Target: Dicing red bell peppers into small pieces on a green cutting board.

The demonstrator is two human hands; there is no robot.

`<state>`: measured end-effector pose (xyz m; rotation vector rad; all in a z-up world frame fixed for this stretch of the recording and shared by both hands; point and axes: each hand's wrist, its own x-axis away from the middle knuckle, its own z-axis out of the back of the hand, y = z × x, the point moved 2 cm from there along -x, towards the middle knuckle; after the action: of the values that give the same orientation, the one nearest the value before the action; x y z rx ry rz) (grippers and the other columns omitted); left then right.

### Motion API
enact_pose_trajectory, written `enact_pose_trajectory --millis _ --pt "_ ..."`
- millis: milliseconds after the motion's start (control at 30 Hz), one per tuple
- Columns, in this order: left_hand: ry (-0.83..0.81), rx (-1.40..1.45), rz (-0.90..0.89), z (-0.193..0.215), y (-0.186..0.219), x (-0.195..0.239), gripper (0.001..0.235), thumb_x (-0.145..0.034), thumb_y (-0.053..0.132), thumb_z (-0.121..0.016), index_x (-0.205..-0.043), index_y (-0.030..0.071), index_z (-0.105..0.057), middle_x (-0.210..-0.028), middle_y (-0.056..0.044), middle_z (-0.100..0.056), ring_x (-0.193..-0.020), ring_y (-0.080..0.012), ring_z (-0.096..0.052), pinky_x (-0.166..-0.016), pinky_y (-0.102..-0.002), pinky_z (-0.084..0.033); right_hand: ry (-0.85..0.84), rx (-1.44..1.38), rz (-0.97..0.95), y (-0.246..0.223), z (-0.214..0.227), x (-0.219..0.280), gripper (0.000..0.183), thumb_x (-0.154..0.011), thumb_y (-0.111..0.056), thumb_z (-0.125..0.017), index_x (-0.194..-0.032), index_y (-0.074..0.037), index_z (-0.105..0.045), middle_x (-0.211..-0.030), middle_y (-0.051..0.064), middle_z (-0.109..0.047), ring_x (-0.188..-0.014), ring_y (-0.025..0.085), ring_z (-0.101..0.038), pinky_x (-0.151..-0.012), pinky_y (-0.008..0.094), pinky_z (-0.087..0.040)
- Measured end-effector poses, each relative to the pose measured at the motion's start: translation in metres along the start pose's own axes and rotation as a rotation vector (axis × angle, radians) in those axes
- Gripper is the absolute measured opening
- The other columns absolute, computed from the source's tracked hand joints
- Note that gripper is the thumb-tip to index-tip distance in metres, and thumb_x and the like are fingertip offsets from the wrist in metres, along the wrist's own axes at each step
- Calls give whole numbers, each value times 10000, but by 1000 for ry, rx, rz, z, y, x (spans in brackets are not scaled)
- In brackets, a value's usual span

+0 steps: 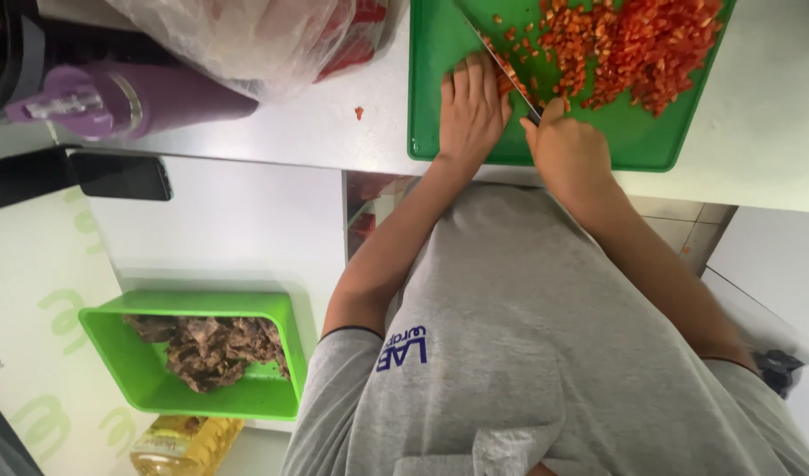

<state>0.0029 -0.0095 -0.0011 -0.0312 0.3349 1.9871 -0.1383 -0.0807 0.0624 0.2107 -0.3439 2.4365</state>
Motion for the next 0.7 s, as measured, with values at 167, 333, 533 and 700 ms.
enact_pose_trajectory --millis 167,333,533,700 --pt "-31 -13 15 -4 1 1 692 -931 388 -623 -1412 -90 -486 -1383 -222 -505 -1268 -360 -484 -1115 -496 -401 -41 -22 -4 2 -3 -4 446 -1089 -382 -651 -987 32 -517 -605 169 -639 -557 369 -693 -472 432 -551" --pt "-46 -4 22 -5 0 -1 686 -941 383 -623 -1426 -82 -486 -1390 -220 -503 -1277 -353 -484 -1120 -495 -401 8 -72 -8 6 -32 -12 438 -1088 -370 -663 -1028 39 -517 -610 178 -630 -550 371 -688 -466 443 -548" --pt "24 -6 -7 -11 -5 -2 657 -972 362 -619 -1431 -84 -471 -1418 -224 -485 -1296 -362 -481 -1135 -503 -397 88 -62 -100 -6 -41 -27 455 -1076 -409 -665 -1001 15 -519 -591 176 -631 -553 372 -691 -484 463 -553" --pt "50 21 5 2 -3 -4 678 -950 369 -637 -1421 -90 -468 -1386 -216 -507 -1269 -354 -494 -1109 -493 -406 99 -46 -95 -2 -22 -13 453 -1100 -413 -618 -1056 28 -527 -593 164 -647 -543 384 -689 -469 468 -550"
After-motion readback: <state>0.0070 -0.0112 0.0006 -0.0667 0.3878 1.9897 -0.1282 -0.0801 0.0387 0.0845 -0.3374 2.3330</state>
